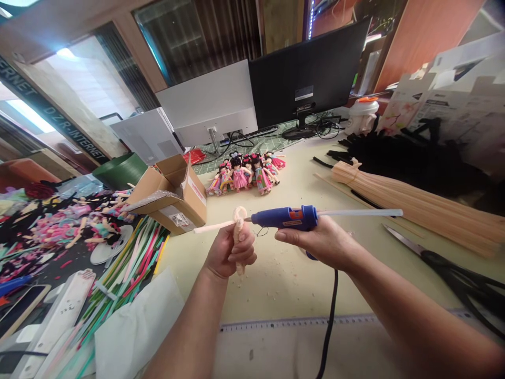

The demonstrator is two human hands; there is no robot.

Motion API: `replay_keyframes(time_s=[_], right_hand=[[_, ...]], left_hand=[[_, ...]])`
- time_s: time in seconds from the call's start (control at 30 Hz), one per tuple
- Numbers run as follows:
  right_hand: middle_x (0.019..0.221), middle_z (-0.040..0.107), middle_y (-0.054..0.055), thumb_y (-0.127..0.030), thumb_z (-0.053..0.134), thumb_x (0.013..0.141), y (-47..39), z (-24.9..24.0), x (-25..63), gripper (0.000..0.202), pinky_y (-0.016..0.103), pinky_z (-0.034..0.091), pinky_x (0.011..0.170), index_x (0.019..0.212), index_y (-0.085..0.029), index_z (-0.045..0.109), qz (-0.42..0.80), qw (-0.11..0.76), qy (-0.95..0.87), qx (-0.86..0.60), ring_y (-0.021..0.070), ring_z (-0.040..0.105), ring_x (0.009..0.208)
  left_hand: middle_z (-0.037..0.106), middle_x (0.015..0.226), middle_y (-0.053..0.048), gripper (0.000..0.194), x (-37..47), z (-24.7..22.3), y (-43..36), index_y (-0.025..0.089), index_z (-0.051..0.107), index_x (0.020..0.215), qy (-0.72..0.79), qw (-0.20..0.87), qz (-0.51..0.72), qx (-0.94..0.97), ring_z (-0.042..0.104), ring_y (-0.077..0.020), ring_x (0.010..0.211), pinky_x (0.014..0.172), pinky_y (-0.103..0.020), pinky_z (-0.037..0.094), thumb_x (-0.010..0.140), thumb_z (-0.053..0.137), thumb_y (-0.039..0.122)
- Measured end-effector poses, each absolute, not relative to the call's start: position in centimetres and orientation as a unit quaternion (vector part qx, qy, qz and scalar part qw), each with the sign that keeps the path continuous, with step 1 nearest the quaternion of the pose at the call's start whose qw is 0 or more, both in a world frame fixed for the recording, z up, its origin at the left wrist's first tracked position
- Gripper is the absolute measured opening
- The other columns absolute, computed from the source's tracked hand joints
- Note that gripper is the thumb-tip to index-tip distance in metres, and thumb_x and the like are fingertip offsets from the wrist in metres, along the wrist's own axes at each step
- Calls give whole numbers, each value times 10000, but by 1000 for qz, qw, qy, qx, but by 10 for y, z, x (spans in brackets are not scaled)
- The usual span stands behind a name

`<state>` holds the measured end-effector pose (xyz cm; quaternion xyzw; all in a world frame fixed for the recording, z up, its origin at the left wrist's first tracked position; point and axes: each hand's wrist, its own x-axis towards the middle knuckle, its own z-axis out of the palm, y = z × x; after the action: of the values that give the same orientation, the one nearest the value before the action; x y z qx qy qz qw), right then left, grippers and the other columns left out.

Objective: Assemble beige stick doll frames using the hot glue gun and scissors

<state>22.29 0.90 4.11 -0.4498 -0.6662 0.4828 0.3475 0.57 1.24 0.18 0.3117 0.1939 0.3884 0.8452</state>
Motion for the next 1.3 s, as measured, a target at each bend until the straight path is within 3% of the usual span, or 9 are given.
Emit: replay_keyframes(time_s=[0.27,0.37,0.57,0.83,1.1,1.2,1.3], right_hand=[[706,660,-7,-443,679,737,7,51,224,373,267,471,583,1047,-243,728,469,380,-667,-436,139,561,624],[679,644,-3,-482,640,753,14,52,233,408,272,447,554,1060,-224,716,431,394,-666,-464,143,544,598],[569,566,19,-605,518,778,51,27,269,436,283,380,492,737,-206,690,222,303,-662,-648,166,512,546],[577,619,85,-659,421,778,84,-21,300,543,311,420,531,726,-185,681,144,160,-642,-736,241,600,590],[888,708,161,-611,432,809,53,-25,312,512,355,476,669,869,-155,658,66,72,-702,-705,299,664,820],[1075,686,167,-640,459,783,20,-8,309,553,393,486,670,1012,-180,662,24,90,-661,-744,345,646,950],[920,726,81,-610,469,799,-12,21,284,429,362,473,585,967,-276,678,41,170,-671,-720,299,671,799]], left_hand=[[301,435,82,367,5,1,13,163,472,626,203,842,388,316,142,-28,301,402,-187,237,910,376,374],[293,430,80,383,3,1,14,163,462,615,209,840,386,321,145,-26,300,407,-187,243,912,373,389],[324,446,68,339,-2,-5,19,159,481,637,235,814,408,341,202,-30,313,437,-200,263,899,391,354],[381,465,52,337,-10,-10,26,153,470,643,296,757,469,346,263,-33,331,419,-193,212,876,435,394],[377,481,69,287,-13,-3,26,174,436,680,312,706,534,346,272,-35,363,396,-177,210,813,546,403],[362,492,74,326,-13,-5,26,183,402,662,316,682,544,373,278,-34,370,392,-181,221,801,560,432],[377,501,69,354,-11,-7,27,182,403,661,339,649,536,420,294,-34,367,390,-185,230,821,521,475]])
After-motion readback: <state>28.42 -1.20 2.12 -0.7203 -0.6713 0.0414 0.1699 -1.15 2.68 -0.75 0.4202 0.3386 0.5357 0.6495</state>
